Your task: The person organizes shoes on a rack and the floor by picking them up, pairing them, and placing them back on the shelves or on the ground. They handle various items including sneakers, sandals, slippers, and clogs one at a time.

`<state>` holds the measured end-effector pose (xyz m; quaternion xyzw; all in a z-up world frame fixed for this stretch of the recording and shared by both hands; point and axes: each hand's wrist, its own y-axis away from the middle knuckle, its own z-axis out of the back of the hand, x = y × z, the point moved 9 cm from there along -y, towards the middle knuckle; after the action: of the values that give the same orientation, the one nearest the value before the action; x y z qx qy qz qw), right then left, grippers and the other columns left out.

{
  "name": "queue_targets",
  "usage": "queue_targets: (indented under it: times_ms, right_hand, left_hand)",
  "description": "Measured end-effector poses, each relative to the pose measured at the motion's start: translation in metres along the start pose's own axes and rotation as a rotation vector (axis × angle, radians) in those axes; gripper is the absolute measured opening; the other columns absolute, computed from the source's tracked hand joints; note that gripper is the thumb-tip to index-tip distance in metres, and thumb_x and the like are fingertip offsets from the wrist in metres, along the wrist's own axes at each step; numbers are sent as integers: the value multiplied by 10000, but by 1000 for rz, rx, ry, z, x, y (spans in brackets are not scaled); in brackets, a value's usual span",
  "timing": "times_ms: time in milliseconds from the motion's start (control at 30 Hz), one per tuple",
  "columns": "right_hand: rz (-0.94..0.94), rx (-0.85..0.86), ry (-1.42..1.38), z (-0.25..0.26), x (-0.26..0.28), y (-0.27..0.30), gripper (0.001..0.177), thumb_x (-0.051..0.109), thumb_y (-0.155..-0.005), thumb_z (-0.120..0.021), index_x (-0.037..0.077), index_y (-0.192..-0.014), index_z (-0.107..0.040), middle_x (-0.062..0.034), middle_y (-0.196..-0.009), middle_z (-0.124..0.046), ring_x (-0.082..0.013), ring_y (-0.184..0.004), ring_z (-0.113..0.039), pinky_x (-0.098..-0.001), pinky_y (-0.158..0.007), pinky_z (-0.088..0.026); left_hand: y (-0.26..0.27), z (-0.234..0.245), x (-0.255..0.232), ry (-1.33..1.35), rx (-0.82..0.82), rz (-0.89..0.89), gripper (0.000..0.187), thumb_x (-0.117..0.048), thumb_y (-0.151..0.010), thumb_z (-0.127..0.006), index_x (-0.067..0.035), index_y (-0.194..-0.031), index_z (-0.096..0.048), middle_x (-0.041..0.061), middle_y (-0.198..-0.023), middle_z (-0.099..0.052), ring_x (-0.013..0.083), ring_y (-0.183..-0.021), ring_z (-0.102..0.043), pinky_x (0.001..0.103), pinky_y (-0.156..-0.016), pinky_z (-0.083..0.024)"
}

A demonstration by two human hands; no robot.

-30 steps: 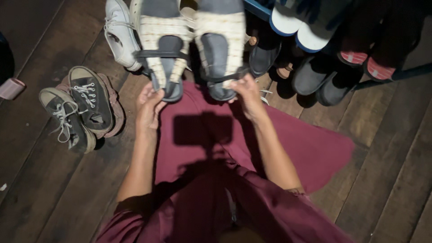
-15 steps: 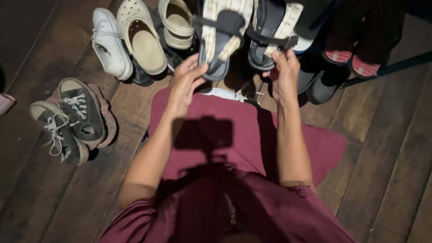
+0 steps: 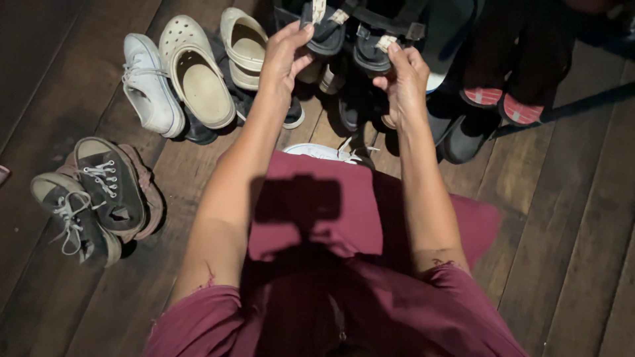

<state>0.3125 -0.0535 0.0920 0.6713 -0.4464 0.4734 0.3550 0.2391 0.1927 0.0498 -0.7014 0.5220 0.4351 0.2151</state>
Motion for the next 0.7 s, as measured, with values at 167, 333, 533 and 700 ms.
queue_targets:
  times_ms: [167,333,533,700]
  right_hand:
    - [15,24,0,-10,-4,-9,265,289,-997,-698,98,-869,-566,-33,-863,-644,-100,-718,-636,-252,-572,-573]
    - [16,-7,44,-22,1,-11,306,274,-1001,-705,39,-958,-514,-57,-889,-668,-125,-731,-660,-267,-569,-585]
    - [-8,-112,78,-37,17,6,587,136,-937,-700,142,-1353,-285,-38,-905,-687,-130,-758,-700,-270,-584,-605]
    - [35,36,64,-48,9,-3,453,61,-942,-721,-9,-1243,-391,-17,-814,-582,-116,-722,-644,-287,-635,-645]
  left_hand:
    - [-38,12,15,24,-40,27,324,-257,-908,-745,-89,-1186,-728,12,-1069,-741,130,-975,-684,308,-819,-547]
    - [-72,36,24,53,-96,35,392,-317,-890,-793,-62,-1177,-716,42,-1049,-742,172,-929,-691,311,-791,-564]
    - [-64,60,29,152,-209,-36,509,-257,-827,-844,-64,-1249,-636,35,-1141,-711,171,-1027,-661,352,-910,-558]
    - [-53,57,23,219,-164,-131,570,-170,-846,-847,58,-1299,-589,109,-1174,-691,220,-1141,-662,405,-1056,-537]
